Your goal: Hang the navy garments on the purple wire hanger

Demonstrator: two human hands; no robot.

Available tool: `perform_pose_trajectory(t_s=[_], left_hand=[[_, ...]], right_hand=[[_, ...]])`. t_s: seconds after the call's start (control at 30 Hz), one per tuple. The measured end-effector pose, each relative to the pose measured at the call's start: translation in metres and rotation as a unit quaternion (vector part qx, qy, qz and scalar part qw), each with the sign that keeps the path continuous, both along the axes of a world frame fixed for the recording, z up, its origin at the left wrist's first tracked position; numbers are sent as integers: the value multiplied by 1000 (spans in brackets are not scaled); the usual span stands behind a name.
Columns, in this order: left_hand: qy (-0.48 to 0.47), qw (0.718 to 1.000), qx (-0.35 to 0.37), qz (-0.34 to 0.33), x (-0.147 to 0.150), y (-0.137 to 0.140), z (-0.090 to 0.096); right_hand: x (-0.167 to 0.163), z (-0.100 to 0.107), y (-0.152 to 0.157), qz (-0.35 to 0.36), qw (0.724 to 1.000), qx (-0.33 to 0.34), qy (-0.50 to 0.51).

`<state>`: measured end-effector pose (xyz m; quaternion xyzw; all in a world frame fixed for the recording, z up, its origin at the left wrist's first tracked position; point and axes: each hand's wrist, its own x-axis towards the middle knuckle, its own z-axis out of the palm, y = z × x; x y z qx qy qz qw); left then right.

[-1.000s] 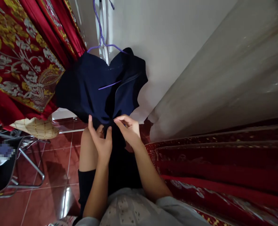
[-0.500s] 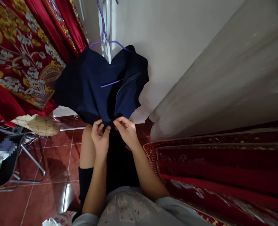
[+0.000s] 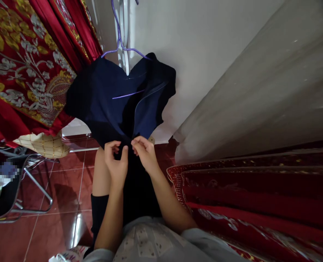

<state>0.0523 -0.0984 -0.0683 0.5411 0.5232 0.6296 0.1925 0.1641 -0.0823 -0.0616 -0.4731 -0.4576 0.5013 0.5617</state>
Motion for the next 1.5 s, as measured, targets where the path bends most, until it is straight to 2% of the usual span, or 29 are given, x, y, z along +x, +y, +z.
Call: perform_pose_trajectory(t_s=[0.17, 0.27, 0.33, 0.4, 0.47, 0.5, 0.6, 0.67, 0.73, 0.83, 0.9, 1.03, 1.13, 1.2, 1.3, 1.33, 1.37, 1.43, 1.5], left_hand=[[-7, 990, -58, -126, 2, 6, -6], [25, 980, -73, -182, -3, 7, -5], [32, 982, -78, -171, -6, 8, -3], [31, 987, -76, -140, -6, 9, -3], [48, 989, -69, -120, -5, 12, -4], [62, 989, -66, -118, -3, 14, -5], [102, 985, -55, -128, 8, 25, -3], [143, 977, -46, -150, 17, 33, 2], [232, 956, -66, -168, 24, 41, 9], [392, 890, -154, -176, 24, 53, 23], [445, 859, -192, -166, 18, 61, 31], [473, 846, -198, -144, 5, 70, 39], [485, 837, -196, -159, 0, 73, 50], [458, 860, -145, -169, -5, 77, 67], [340, 929, 26, -143, -13, 86, 109], [300, 942, 86, -123, -15, 90, 125], [273, 946, 142, -104, -16, 94, 141], [286, 927, 227, -88, -17, 104, 168], [355, 896, 245, -105, -16, 114, 186]], right_hand=[[-2, 9, 0, 53, 998, -8, 21], [0, 10, -5, 86, 996, -16, 23], [3, 13, -2, 110, 992, -39, 53], [8, 25, 15, 149, 982, -69, 96], [15, 51, 45, 180, 973, -77, 122], [18, 69, 63, 180, 974, -60, 127], [23, 134, 109, 127, 980, 9, 151], [19, 168, 121, 79, 979, 71, 173], [12, 186, 116, 57, 980, 113, 155], [8, 185, 97, 26, 985, 135, 108], [10, 179, 89, 16, 986, 137, 92], [14, 179, 93, 34, 981, 164, 96], [11, 178, 97, 41, 977, 178, 110], [9, 173, 95, 34, 975, 180, 124], [9, 163, 89, 23, 976, 173, 128], [9, 161, 86, 25, 977, 171, 122], [9, 160, 84, 26, 979, 169, 113], [10, 159, 81, 31, 981, 173, 84], [11, 159, 82, 23, 982, 175, 61]])
